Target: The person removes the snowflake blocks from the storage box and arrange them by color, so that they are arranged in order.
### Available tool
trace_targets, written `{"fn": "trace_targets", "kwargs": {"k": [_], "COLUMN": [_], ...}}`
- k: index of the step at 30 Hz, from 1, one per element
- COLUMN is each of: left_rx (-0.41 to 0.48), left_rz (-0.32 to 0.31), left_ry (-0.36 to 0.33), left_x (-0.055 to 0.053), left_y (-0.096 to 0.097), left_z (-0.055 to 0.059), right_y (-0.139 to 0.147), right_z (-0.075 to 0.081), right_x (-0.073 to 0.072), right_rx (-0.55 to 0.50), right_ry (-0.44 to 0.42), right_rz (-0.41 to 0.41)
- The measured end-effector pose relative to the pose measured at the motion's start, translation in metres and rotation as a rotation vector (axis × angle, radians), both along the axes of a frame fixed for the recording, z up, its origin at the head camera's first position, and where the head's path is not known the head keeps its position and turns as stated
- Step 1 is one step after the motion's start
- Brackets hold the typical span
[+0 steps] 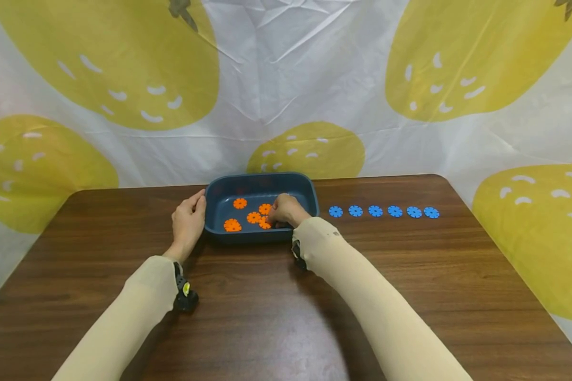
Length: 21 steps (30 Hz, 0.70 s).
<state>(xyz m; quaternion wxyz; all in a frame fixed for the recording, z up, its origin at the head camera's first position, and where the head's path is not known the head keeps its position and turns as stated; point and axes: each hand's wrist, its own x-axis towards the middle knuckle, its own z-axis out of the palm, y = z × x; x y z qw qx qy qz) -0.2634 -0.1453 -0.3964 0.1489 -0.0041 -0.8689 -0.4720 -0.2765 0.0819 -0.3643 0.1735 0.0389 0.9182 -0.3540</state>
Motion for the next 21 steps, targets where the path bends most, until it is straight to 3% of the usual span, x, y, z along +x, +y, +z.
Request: {"fn": "trace_targets", "kwargs": {"k": [14,21], "left_rx": [0.000,0.001], "left_rz": [-0.010,-0.010], "left_ry": [-0.007,-0.003], "left_x": [0.0015,0.0022], "left_y": [0.0008,0.0002], "left_z": [0.0012,0.0013], "right_y": [0.0060,0.0077], "right_z": [0.0019,0.0037], "right_x": [-0.0010,0.0003], "right_rx": [-0.183,-0.265], "right_ry": [-0.027,0.015], "right_rz": [-0.018,-0.058]}}
